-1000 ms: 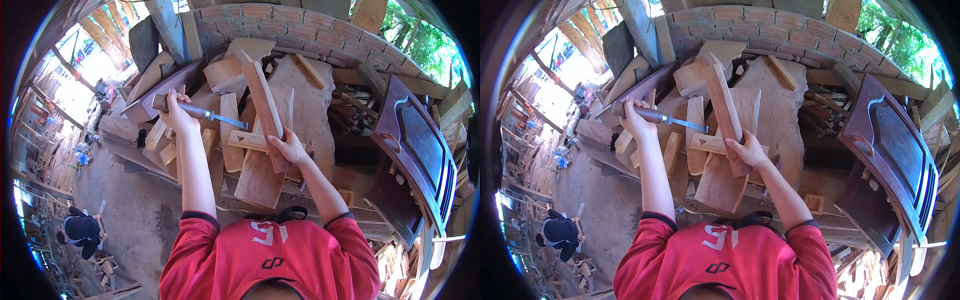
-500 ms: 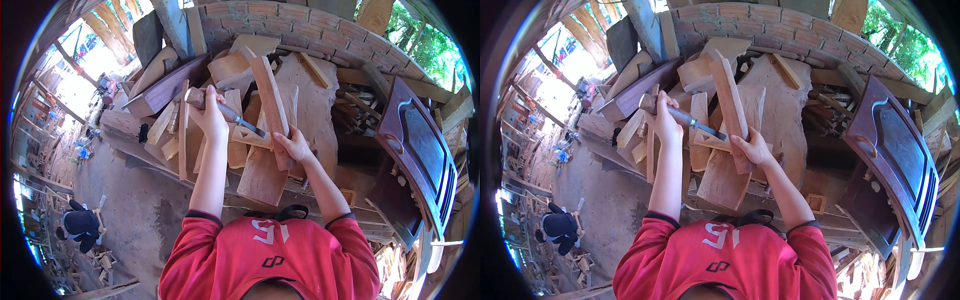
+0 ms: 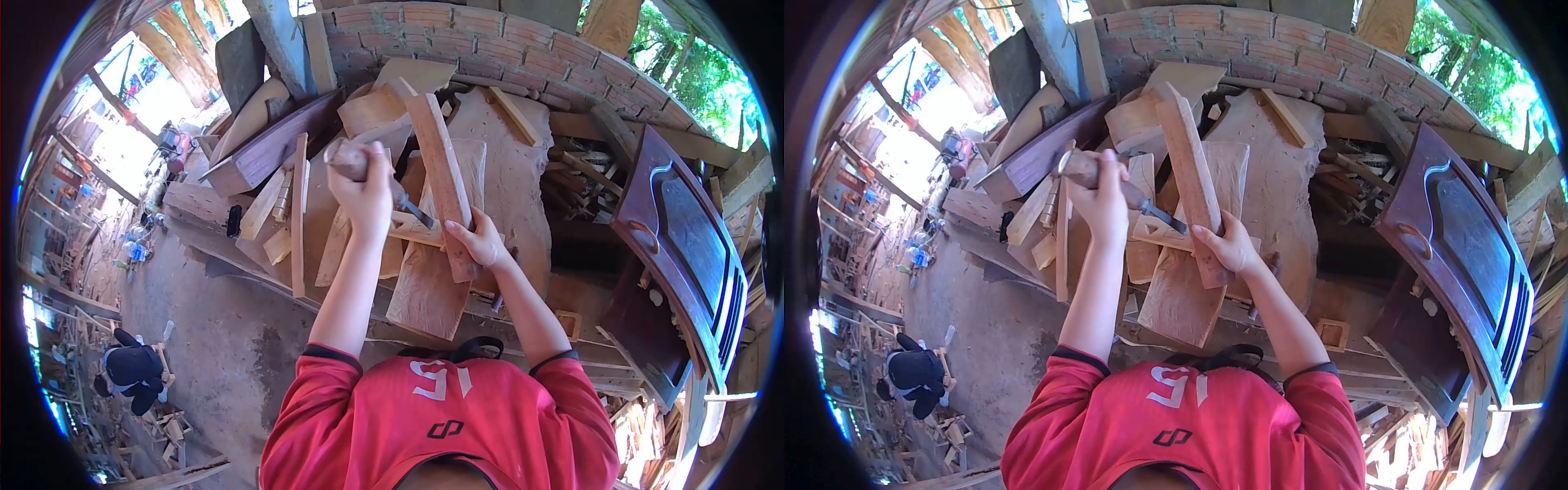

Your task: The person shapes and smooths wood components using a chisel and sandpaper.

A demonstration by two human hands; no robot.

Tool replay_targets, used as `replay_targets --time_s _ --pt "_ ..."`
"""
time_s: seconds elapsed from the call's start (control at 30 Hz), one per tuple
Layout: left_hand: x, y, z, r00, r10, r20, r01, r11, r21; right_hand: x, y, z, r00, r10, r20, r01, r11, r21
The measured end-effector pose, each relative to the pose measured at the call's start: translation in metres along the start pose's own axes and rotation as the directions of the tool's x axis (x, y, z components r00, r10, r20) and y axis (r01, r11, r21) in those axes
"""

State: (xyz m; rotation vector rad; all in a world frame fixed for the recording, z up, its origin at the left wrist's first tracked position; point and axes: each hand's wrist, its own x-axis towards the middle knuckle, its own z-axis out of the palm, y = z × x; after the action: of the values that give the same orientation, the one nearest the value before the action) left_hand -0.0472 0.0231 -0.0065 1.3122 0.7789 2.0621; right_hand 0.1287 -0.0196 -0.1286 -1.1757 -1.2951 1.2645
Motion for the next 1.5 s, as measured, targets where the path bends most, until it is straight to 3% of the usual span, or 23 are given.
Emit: replay_targets --time_s 0.13,0.2,0.3,0.4,0.5,0.6,0.7,0.83,0.9,0.93,0.97,1.0,1.03,1.1,1.13,1.17,1.2,1.23,1.3,1.37,1.4,1.43,1.5 --pt "-0.004 -0.007 0.012 0.981 0.149 0.127 -0.166 0.977 0.137 -0.011 -0.007 0.001 0.995 -0.085 -0.049 0.087 0.995 0.052" --pt "-0.008 -0.006 0.018 0.980 0.127 0.153 -0.150 0.977 0.150 -0.020 -0.026 -0.003 0.989 -0.120 -0.086 0.140 0.943 0.301" --pt "-0.011 -0.005 0.026 0.979 0.159 0.126 -0.179 0.969 0.168 -0.015 -0.045 -0.024 0.973 -0.186 -0.134 0.225 0.893 0.389" --pt "-0.012 -0.009 0.029 0.986 0.127 0.107 -0.145 0.972 0.186 -0.012 -0.103 -0.048 0.930 -0.321 -0.182 0.355 0.911 0.209" --pt "-0.014 0.002 0.037 0.989 0.077 0.126 -0.101 0.975 0.198 -0.011 -0.175 -0.079 0.867 -0.487 -0.110 0.483 0.873 -0.058" --pt "-0.016 0.012 0.041 0.964 0.127 0.235 -0.192 0.941 0.279 -0.019 -0.247 -0.093 0.802 -0.598 0.016 0.578 0.767 -0.279" --pt "-0.019 0.010 0.048 0.964 0.082 0.254 -0.146 0.959 0.243 -0.032 -0.292 -0.093 0.772 -0.623 0.127 0.631 0.728 -0.267" --pt "-0.017 0.010 0.053 0.964 0.036 0.263 -0.109 0.958 0.266 -0.041 -0.322 -0.088 0.738 -0.666 0.111 0.661 0.679 -0.321" --pt "-0.018 0.008 0.054 0.960 0.049 0.276 -0.128 0.952 0.279 -0.043 -0.321 -0.081 0.771 -0.623 0.133 0.633 0.728 -0.263" --pt "-0.019 0.007 0.055 0.956 0.066 0.287 -0.152 0.944 0.292 -0.039 -0.315 -0.081 0.838 -0.492 0.235 0.540 0.808 -0.235" --pt "-0.020 0.008 0.057 0.957 0.062 0.283 -0.148 0.945 0.293 -0.043 -0.315 -0.076 0.928 -0.270 0.256 0.372 0.692 -0.618" --pt "-0.022 0.009 0.059 0.957 0.076 0.280 -0.155 0.950 0.271 -0.048 -0.317 -0.066 0.983 -0.053 0.175 0.181 0.415 -0.891" --pt "-0.022 0.011 0.060 0.955 0.094 0.280 -0.167 0.954 0.248 -0.045 -0.312 -0.071 0.983 -0.056 0.174 0.181 0.417 -0.891" --pt "-0.023 0.008 0.059 0.949 0.096 0.301 -0.185 0.941 0.283 -0.032 -0.301 -0.085 0.857 -0.313 0.410 0.468 0.138 -0.873" --pt "-0.025 0.007 0.060 0.946 0.089 0.311 -0.192 0.928 0.318 -0.031 -0.308 -0.092 0.782 -0.445 0.438 0.502 0.033 -0.864" --pt "-0.025 0.005 0.061 0.943 0.089 0.322 -0.195 0.930 0.312 -0.032 -0.317 -0.096 0.785 -0.449 0.427 0.493 0.036 -0.869" --pt "-0.024 0.008 0.062 0.949 0.085 0.304 -0.181 0.935 0.305 -0.034 -0.327 -0.093 0.859 -0.447 0.250 0.451 0.428 -0.783" --pt "-0.025 0.009 0.061 0.956 0.076 0.284 -0.164 0.939 0.301 -0.037 -0.331 -0.092 0.925 -0.369 0.089 0.354 0.751 -0.558" --pt "-0.022 0.005 0.057 0.951 0.120 0.286 -0.212 0.926 0.313 -0.037 -0.319 -0.098 0.947 -0.302 0.110 0.310 0.765 -0.565" --pt "-0.020 0.006 0.055 0.955 0.075 0.286 -0.157 0.948 0.278 -0.032 -0.297 -0.099 0.961 -0.240 0.138 0.275 0.773 -0.572" --pt "-0.020 0.007 0.055 0.954 0.077 0.288 -0.161 0.946 0.280 -0.030 -0.277 -0.093 0.866 -0.359 0.347 0.469 0.347 -0.812" --pt "-0.020 0.009 0.055 0.954 0.083 0.289 -0.164 0.948 0.271 -0.030 -0.267 -0.089 0.745 -0.352 0.566 0.544 -0.170 -0.822" --pt "-0.022 0.011 0.058 0.950 0.092 0.298 -0.168 0.955 0.243 -0.028 -0.285 -0.093 0.701 -0.427 0.571 0.569 -0.147 -0.809"
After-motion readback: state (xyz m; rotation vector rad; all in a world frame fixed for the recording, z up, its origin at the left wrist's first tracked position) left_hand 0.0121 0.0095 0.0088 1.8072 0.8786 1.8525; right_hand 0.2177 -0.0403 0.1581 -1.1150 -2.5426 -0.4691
